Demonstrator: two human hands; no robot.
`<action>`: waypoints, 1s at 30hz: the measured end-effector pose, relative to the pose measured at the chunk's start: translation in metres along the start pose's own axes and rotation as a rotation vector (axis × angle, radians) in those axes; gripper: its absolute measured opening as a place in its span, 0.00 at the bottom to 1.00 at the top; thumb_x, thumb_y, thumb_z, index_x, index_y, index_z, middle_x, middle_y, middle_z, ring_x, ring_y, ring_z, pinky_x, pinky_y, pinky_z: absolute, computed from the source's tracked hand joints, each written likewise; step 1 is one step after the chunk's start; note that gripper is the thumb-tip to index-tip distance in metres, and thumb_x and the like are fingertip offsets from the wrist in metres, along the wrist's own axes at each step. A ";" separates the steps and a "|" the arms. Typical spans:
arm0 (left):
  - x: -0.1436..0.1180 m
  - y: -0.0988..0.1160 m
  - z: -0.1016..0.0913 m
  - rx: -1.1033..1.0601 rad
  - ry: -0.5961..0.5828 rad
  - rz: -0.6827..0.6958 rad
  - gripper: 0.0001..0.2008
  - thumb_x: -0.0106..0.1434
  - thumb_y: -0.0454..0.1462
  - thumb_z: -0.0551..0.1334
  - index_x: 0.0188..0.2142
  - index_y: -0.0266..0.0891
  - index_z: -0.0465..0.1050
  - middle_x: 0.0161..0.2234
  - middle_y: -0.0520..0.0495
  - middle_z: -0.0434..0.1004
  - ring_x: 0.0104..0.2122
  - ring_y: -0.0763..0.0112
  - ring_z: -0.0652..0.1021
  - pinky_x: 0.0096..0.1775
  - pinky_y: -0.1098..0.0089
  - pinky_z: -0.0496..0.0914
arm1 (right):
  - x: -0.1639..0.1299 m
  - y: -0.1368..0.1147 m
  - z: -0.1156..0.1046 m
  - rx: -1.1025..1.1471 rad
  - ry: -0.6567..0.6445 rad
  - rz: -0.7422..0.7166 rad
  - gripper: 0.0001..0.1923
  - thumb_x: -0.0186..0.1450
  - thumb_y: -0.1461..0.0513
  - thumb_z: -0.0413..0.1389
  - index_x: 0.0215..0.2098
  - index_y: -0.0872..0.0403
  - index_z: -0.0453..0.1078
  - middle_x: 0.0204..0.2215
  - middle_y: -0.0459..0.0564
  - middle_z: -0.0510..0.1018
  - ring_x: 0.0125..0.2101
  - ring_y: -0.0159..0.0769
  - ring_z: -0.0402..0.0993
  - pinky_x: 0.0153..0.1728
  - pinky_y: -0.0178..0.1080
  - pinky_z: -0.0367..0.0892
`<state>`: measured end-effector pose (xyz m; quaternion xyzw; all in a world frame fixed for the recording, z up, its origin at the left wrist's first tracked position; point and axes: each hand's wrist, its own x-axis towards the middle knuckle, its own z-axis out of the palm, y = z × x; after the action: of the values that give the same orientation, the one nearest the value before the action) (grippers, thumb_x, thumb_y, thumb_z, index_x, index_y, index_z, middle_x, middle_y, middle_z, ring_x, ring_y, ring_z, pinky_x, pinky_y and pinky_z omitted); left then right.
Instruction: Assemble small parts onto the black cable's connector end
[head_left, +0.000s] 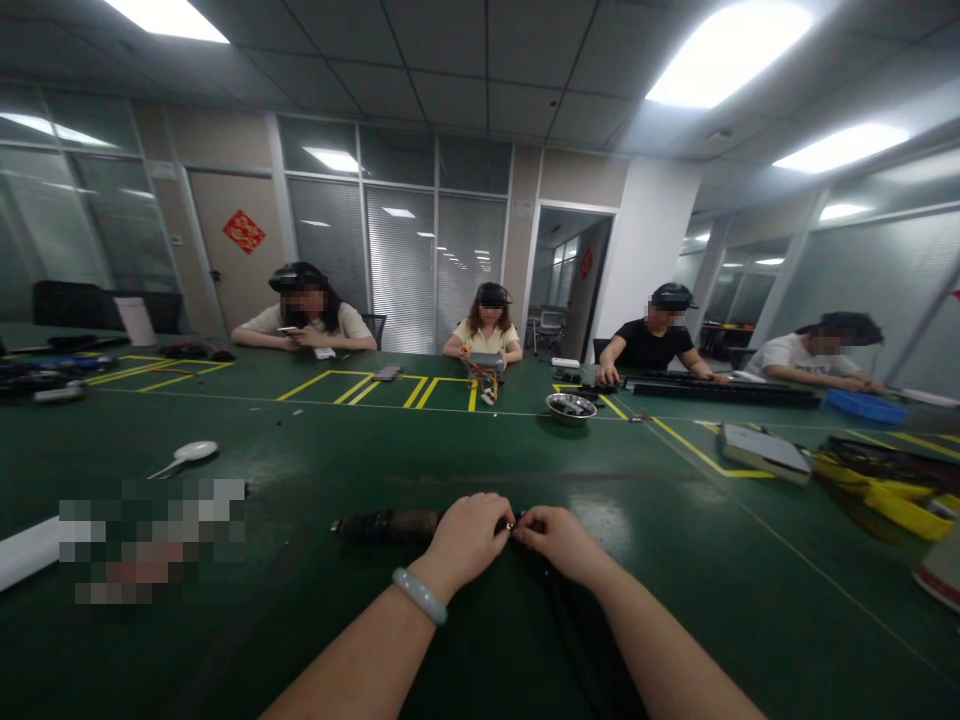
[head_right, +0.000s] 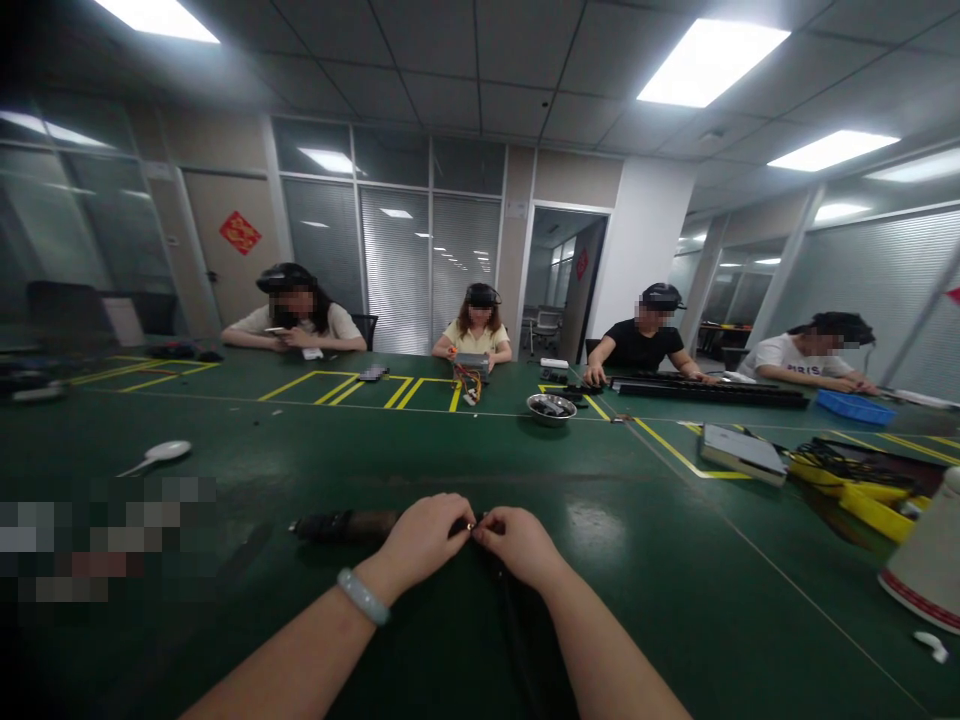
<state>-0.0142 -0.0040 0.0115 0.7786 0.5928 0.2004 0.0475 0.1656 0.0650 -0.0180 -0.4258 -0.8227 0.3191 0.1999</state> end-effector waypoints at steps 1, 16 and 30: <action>0.000 0.000 0.000 0.000 -0.001 0.002 0.04 0.64 0.36 0.58 0.37 0.43 0.71 0.39 0.51 0.74 0.41 0.67 0.74 0.41 0.67 0.65 | 0.000 0.001 0.000 0.000 0.005 -0.006 0.09 0.61 0.56 0.57 0.34 0.53 0.76 0.29 0.46 0.79 0.30 0.34 0.74 0.29 0.32 0.61; 0.001 -0.001 0.003 0.007 0.012 0.029 0.06 0.62 0.35 0.57 0.38 0.44 0.71 0.40 0.50 0.75 0.42 0.66 0.73 0.43 0.67 0.63 | 0.002 0.004 0.006 0.006 0.050 -0.038 0.07 0.58 0.64 0.58 0.35 0.53 0.77 0.29 0.45 0.80 0.28 0.32 0.73 0.29 0.31 0.62; 0.001 0.000 0.003 0.013 0.006 0.012 0.05 0.63 0.36 0.58 0.38 0.44 0.71 0.40 0.51 0.74 0.41 0.67 0.73 0.42 0.67 0.64 | 0.000 0.009 -0.004 0.119 -0.038 0.000 0.12 0.55 0.66 0.58 0.38 0.55 0.76 0.28 0.46 0.78 0.27 0.31 0.71 0.26 0.30 0.62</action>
<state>-0.0134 -0.0028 0.0087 0.7817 0.5897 0.1992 0.0396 0.1734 0.0699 -0.0209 -0.4068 -0.8060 0.3756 0.2091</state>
